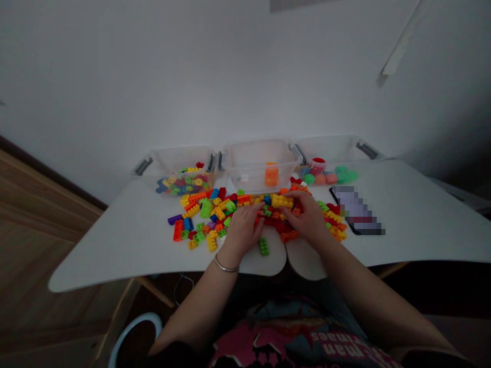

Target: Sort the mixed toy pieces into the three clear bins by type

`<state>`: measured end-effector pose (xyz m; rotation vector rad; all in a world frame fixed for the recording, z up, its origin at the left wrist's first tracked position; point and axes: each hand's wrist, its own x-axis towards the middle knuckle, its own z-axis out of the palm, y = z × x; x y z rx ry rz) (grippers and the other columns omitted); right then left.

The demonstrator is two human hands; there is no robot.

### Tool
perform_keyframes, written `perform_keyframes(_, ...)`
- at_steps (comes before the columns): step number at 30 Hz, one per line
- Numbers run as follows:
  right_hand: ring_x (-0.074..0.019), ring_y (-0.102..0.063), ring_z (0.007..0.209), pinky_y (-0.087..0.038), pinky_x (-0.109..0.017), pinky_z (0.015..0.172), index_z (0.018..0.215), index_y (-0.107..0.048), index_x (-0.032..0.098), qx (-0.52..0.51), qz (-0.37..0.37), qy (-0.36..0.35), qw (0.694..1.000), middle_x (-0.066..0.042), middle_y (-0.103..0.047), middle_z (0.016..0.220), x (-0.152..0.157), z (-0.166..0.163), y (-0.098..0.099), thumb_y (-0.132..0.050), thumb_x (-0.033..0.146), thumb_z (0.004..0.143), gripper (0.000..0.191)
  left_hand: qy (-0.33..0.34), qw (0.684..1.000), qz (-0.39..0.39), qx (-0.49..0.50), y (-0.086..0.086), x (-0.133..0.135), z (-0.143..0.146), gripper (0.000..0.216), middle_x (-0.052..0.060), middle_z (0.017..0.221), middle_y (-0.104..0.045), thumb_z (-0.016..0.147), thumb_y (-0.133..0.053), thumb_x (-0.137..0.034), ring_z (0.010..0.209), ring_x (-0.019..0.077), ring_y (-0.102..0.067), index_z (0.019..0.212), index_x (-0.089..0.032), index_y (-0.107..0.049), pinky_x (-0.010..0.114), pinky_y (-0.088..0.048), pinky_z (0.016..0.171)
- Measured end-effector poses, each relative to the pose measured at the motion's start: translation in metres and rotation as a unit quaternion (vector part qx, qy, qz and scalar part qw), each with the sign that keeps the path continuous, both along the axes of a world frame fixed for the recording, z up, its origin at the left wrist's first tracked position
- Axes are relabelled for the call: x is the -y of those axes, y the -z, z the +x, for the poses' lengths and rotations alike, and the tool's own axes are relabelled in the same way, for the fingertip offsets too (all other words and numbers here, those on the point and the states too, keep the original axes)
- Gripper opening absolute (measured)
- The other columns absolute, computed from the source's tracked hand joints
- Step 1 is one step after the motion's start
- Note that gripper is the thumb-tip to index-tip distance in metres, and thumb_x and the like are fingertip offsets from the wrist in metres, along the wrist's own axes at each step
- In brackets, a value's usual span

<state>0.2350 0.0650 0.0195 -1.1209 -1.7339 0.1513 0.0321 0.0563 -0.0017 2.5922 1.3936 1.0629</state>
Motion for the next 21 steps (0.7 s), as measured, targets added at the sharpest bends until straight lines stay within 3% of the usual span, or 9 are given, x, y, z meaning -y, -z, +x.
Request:
perform_keyframes(5, -0.0197, -0.062, 0.086, -0.053, -0.038, 0.078, 0.104, -0.053, 0.024, -0.073, 0.054, 0.035, 0.995, -0.004, -0.063, 0.099, -0.035, 0.016, -0.052, -0.063, 0.031, 0.081, 0.025, -0.004, 1.000, 0.012, -0.010, 0.001, -0.001, 0.002, 0.036, 0.012, 0.121, -0.066, 0.087, -0.052, -0.013, 0.110, 0.0244, -0.061, 0.121, -0.017, -0.059, 0.042, -0.051, 0.096)
perform_keyframes(9, -0.0190, -0.061, 0.091, -0.052, -0.037, 0.079, 0.104, -0.051, 0.025, -0.075, 0.064, 0.050, 0.994, -0.004, -0.062, 0.102, -0.073, 0.017, -0.075, -0.062, 0.028, 0.080, 0.027, 0.002, 0.999, 0.019, -0.037, 0.001, -0.003, 0.002, 0.021, 0.009, 0.117, -0.068, 0.086, -0.055, -0.013, 0.104, 0.0243, -0.062, 0.100, -0.018, -0.069, 0.043, -0.052, 0.093)
perform_keyframes(15, -0.0190, -0.060, 0.088, -0.050, -0.036, 0.081, 0.101, -0.053, 0.023, -0.032, 0.004, 0.053, 0.998, -0.004, -0.065, 0.101, -0.115, 0.003, -0.072, -0.058, 0.026, 0.077, 0.024, 0.017, 0.998, 0.021, -0.058, 0.001, -0.006, 0.004, 0.017, 0.006, 0.100, -0.074, 0.084, -0.057, -0.012, 0.094, 0.0229, -0.064, 0.091, -0.018, -0.071, 0.042, -0.054, 0.089)
perform_keyframes(21, -0.0234, -0.064, 0.093, -0.049, -0.041, 0.087, 0.103, -0.061, 0.022, 0.072, -0.102, 0.078, 0.989, -0.007, -0.069, 0.102, -0.120, -0.010, -0.071, -0.058, 0.028, 0.080, 0.024, 0.024, 0.998, 0.013, -0.058, 0.001, -0.007, 0.003, 0.017, 0.005, 0.102, -0.074, 0.082, -0.057, -0.011, 0.094, 0.0218, -0.064, 0.088, -0.018, -0.071, 0.041, -0.054, 0.090)
